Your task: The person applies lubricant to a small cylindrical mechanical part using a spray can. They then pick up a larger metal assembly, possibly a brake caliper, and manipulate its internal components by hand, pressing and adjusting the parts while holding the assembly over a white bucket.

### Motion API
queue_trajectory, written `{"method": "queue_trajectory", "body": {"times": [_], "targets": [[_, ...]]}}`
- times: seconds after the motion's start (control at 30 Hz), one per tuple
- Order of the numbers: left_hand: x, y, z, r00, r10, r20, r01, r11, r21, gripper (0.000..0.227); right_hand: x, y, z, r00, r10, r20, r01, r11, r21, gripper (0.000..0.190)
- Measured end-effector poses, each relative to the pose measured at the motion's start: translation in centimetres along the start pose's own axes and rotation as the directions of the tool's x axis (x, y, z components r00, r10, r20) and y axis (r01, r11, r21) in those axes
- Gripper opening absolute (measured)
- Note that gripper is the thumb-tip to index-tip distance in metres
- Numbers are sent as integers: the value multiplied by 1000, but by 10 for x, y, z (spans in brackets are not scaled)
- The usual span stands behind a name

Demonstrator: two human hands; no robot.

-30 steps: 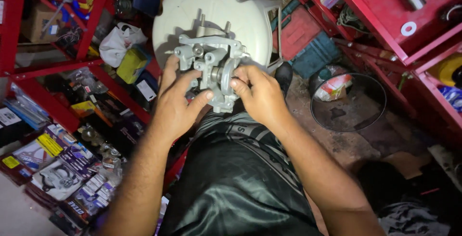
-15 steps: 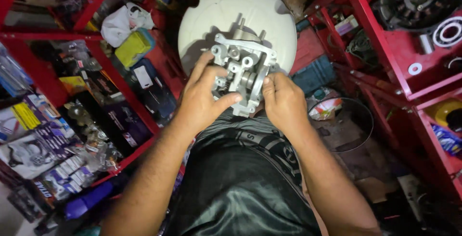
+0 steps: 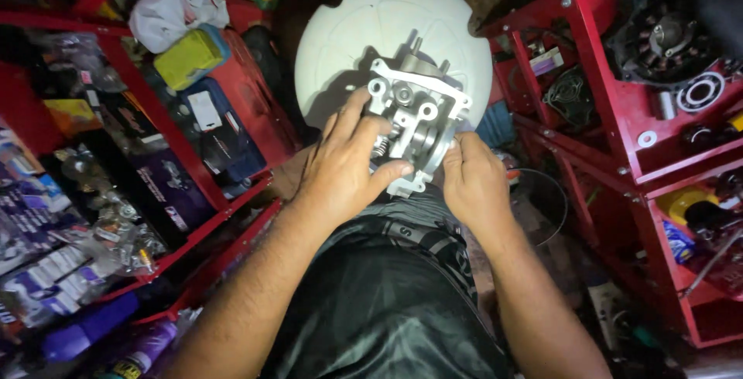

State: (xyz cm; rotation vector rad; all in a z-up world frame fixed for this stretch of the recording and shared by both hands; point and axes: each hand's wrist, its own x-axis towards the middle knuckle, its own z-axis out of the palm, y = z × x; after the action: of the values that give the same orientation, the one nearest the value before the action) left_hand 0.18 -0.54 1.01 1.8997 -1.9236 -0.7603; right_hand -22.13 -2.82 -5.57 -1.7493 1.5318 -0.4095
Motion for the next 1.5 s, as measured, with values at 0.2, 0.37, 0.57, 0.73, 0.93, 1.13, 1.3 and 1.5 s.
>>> {"method": "queue_trajectory", "body": {"times": [0.2,0.37,0.57,0.73,0.93,1.13,1.3,1.5], "targets": [[-2,-5,7,993,63,-102,-57,996,63,51,-1,-15,-14,981,168,101,-179,978,109,26],[-1,-2,9,993,39,-113,-44,998,-38,52,-9,-8,-12,993,121,-12,-119,987,110,16],[-1,-2,3,992,38,-120,-45,998,-54,59,-14,11,-7,1000,-17,-26,18,999,31,18],[5,2,-8,1000,19,6,-20,999,51,59,-10,-8,-15,999,26,47,-23,998,-62,31],[8,8,-8,997,4,78,-11,996,84,58,-13,6,-6,994,-66,-86,65,998,-18,25],[4,11,2,981,-123,147,132,990,-54,54,-10,6,-8,996,-83,39,84,996,-17,21],[0,14,4,981,-118,151,120,993,-5,60,-7,-4,-13,996,71,57,-72,997,19,25],[-5,13,12,974,-177,140,189,979,-79,59,-14,4,-4,980,197,-4,-189,947,261,21]]}}
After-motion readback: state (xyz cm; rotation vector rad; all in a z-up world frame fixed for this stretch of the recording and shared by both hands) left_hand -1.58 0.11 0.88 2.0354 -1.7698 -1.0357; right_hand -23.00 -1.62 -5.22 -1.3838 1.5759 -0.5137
